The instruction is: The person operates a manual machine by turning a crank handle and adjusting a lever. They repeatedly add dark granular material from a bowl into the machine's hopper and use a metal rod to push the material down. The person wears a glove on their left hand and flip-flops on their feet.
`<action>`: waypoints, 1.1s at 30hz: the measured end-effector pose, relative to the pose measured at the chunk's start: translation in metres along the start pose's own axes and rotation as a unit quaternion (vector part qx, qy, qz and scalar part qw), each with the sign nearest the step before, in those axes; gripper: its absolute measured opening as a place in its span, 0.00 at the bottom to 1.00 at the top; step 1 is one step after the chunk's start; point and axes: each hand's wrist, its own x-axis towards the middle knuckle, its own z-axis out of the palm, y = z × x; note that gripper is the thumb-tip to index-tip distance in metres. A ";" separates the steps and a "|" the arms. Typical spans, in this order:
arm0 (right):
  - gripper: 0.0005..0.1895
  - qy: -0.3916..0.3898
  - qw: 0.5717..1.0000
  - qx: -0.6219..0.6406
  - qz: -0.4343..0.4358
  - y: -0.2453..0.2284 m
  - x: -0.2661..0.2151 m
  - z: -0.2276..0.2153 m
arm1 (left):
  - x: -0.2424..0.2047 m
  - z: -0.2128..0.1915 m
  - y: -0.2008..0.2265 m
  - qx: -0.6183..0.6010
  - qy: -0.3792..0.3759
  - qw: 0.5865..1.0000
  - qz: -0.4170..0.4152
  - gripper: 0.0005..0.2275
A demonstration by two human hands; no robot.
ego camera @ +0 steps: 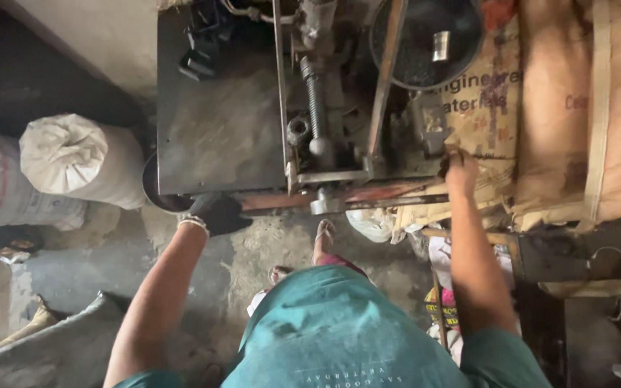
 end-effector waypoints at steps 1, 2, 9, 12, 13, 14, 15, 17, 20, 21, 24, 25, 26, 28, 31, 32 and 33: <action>0.13 0.008 0.999 0.021 -0.030 0.003 -0.004 0.000 | 0.001 0.002 -0.003 0.002 -0.007 1.000 0.004 0.21; 0.14 0.018 0.999 0.001 -0.047 0.005 -0.007 0.001 | 0.002 0.005 -0.005 0.003 -0.014 1.000 0.007 0.21; 0.15 0.043 0.995 -0.080 -0.036 0.002 -0.020 0.005 | 0.007 0.016 -0.006 -0.030 -0.023 0.998 -0.042 0.18; 0.16 0.029 0.995 -0.041 -0.084 -0.009 -0.024 0.006 | 0.005 0.014 -0.003 0.005 0.001 1.000 -0.025 0.16; 0.16 0.027 0.999 0.017 -0.026 -0.014 -0.023 0.009 | 0.007 0.011 -0.004 -0.027 0.038 0.999 -0.021 0.14; 0.16 0.024 0.999 0.024 0.002 -0.017 -0.028 0.009 | 0.006 0.010 -0.001 -0.029 0.019 0.998 -0.044 0.15; 0.16 0.022 0.999 0.032 0.031 -0.020 -0.030 0.009 | 0.005 0.010 0.000 -0.032 0.000 0.997 -0.066 0.15; 0.17 0.012 0.997 0.059 0.056 -0.028 -0.036 0.011 | 0.002 0.007 0.003 -0.048 -0.028 0.994 -0.099 0.15; 0.18 0.005 0.997 0.080 0.024 -0.041 -0.036 0.013 | 0.003 0.000 0.006 -0.065 -0.031 0.991 -0.109 0.13; 0.18 0.008 0.998 0.058 0.006 -0.044 -0.035 0.013 | 0.005 -0.001 0.007 -0.059 -0.025 0.993 -0.100 0.13; 0.18 0.006 0.998 0.055 0.023 -0.048 -0.041 0.014 | 0.001 0.001 0.006 -0.062 -0.040 0.991 -0.111 0.13; 0.18 0.005 0.997 0.065 0.039 -0.049 -0.042 0.014 | 0.001 0.002 0.005 -0.066 -0.049 0.989 -0.120 0.13; 0.18 0.008 0.997 0.068 0.029 -0.049 -0.040 0.014 | 0.001 0.002 0.003 -0.053 -0.034 0.993 -0.096 0.13; 0.17 0.014 0.997 0.071 0.014 -0.046 -0.038 0.013 | 0.002 0.007 0.002 -0.029 -0.006 0.999 -0.046 0.14; 0.17 0.024 1.000 0.011 0.003 -0.038 -0.032 0.013 | 0.003 0.010 0.000 -0.049 0.013 0.997 -0.051 0.13; 0.17 0.018 1.000 0.020 0.015 -0.034 -0.032 0.012 | 0.003 0.010 0.000 -0.050 0.003 0.997 -0.064 0.13; 0.16 0.013 0.999 0.029 0.028 -0.030 -0.033 0.010 | 0.004 0.010 0.000 -0.052 -0.007 0.996 -0.076 0.13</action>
